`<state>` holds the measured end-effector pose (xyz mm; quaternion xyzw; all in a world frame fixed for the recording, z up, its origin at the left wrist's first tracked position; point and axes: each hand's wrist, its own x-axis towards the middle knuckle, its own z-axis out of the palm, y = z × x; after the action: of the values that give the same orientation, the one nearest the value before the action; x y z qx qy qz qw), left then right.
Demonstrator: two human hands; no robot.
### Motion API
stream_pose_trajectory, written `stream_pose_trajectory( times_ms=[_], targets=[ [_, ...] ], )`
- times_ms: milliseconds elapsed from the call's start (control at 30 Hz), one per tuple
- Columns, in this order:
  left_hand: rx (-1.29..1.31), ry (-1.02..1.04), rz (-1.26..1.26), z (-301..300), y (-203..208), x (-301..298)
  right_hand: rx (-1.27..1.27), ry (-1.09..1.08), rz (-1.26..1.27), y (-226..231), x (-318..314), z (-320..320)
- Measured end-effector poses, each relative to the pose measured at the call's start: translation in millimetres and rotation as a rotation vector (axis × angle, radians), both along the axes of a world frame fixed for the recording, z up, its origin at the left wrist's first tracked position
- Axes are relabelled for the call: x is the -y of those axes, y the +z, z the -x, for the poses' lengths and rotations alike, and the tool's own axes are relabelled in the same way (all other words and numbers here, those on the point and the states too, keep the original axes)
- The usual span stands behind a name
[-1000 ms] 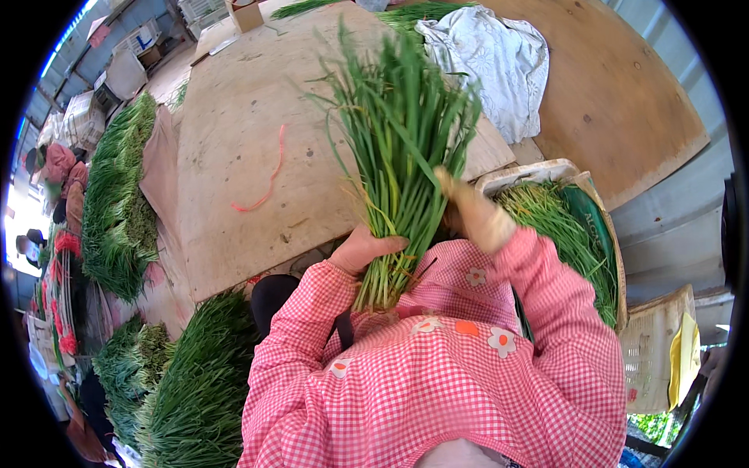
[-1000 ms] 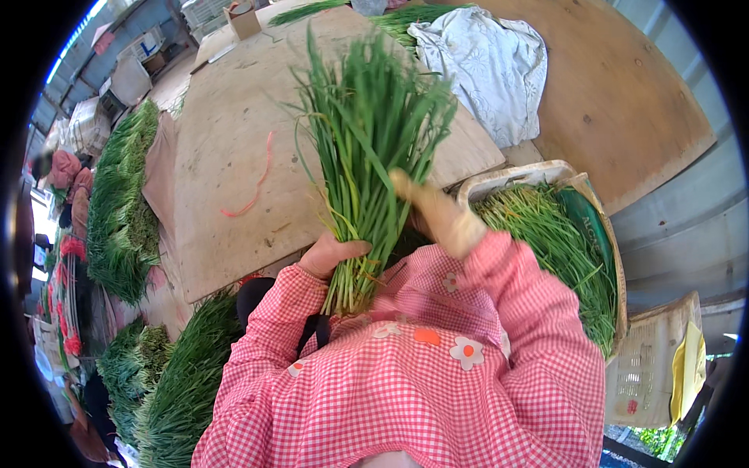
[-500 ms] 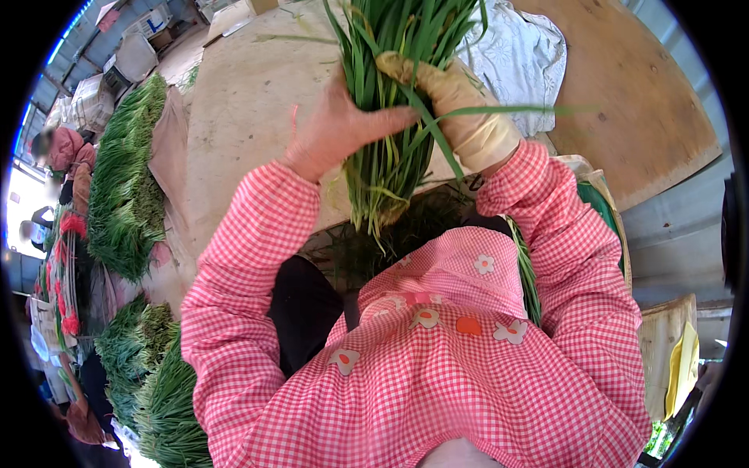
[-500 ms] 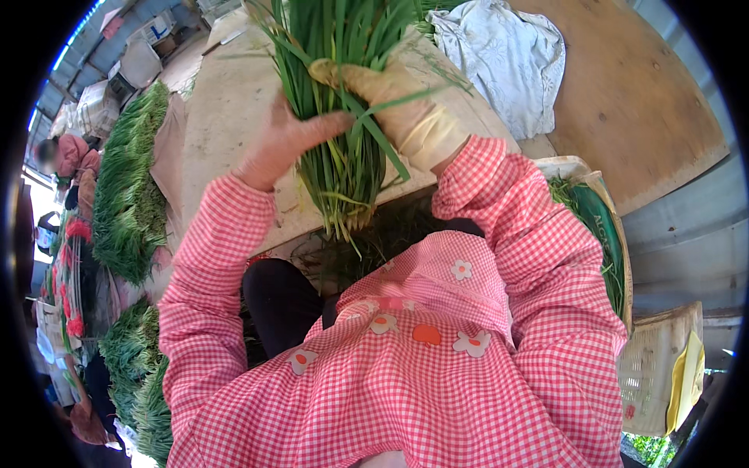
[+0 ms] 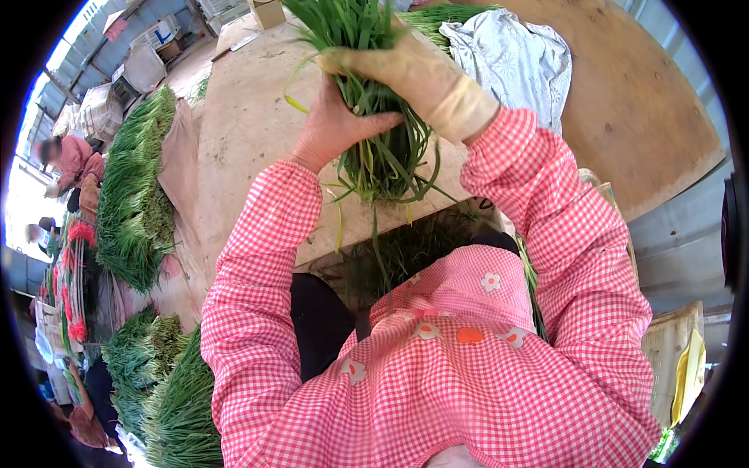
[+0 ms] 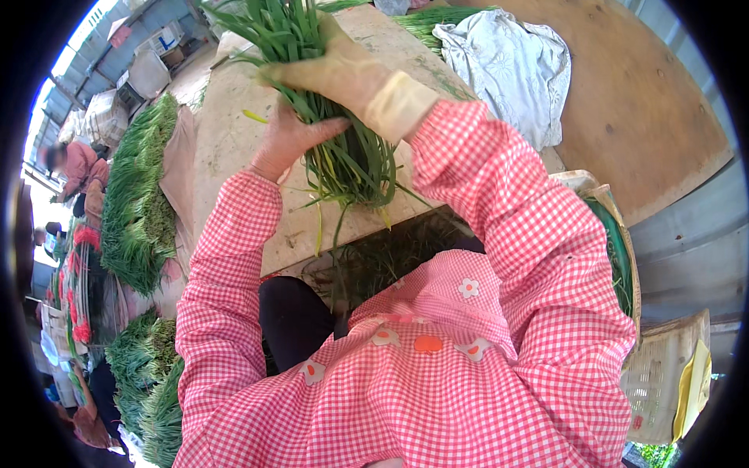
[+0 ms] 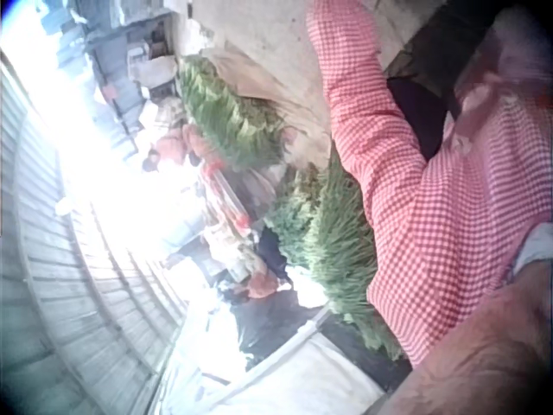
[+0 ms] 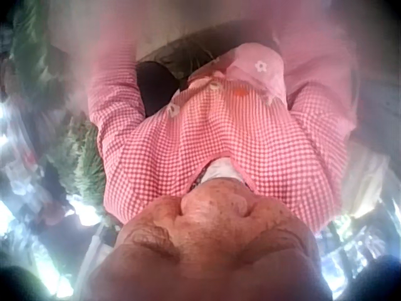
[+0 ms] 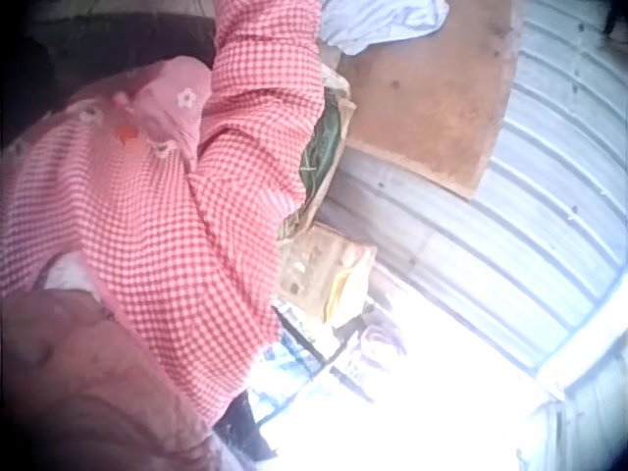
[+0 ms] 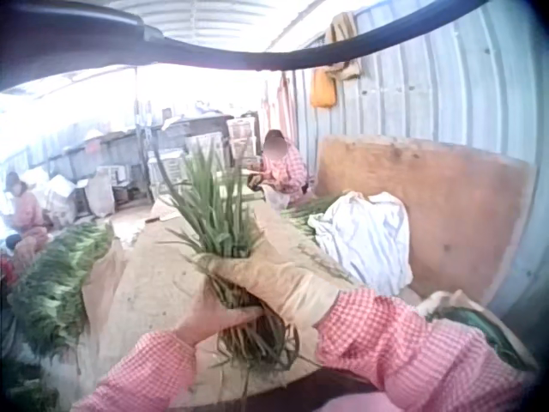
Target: The person sorts green onions from a plastic basket by hand, aligns the stalks to remove debris, and organizes them into neat bundles on a wooden board.
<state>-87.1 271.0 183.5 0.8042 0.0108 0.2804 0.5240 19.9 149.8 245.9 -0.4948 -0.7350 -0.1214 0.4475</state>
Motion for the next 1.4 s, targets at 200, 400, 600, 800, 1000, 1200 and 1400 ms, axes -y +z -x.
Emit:
stream_pose_trajectory(
  times_ms=[200, 400, 600, 800, 1000, 1200, 1400],
  targets=[
    [0.229, 0.221, -0.256, -24, -5, 7, -0.772, 0.024, 0.188, 34, -17, 46],
    [0.139, 0.38, -0.181, -9, 7, 4, -0.643, -0.12, -0.004, 14, -1, 62],
    [0.377, 0.275, 0.57, 32, 13, 23, -0.077, -0.508, 0.678, -107, 62, 58],
    [0.541, 0.315, 0.767, 78, 5, 15, -0.23, -0.496, 1.277, -135, 92, 61],
    [0.669, 0.463, 0.761, 124, 14, -4, 0.058, -0.639, 1.247, -121, 106, 61],
    [0.713, 0.525, 1.013, 138, 17, -10, -0.06, -1.01, 0.808, -169, 147, -15],
    [0.722, 0.49, 1.097, 153, -2, -33, -0.553, -1.233, 0.673, -221, 233, -115]
  ],
)
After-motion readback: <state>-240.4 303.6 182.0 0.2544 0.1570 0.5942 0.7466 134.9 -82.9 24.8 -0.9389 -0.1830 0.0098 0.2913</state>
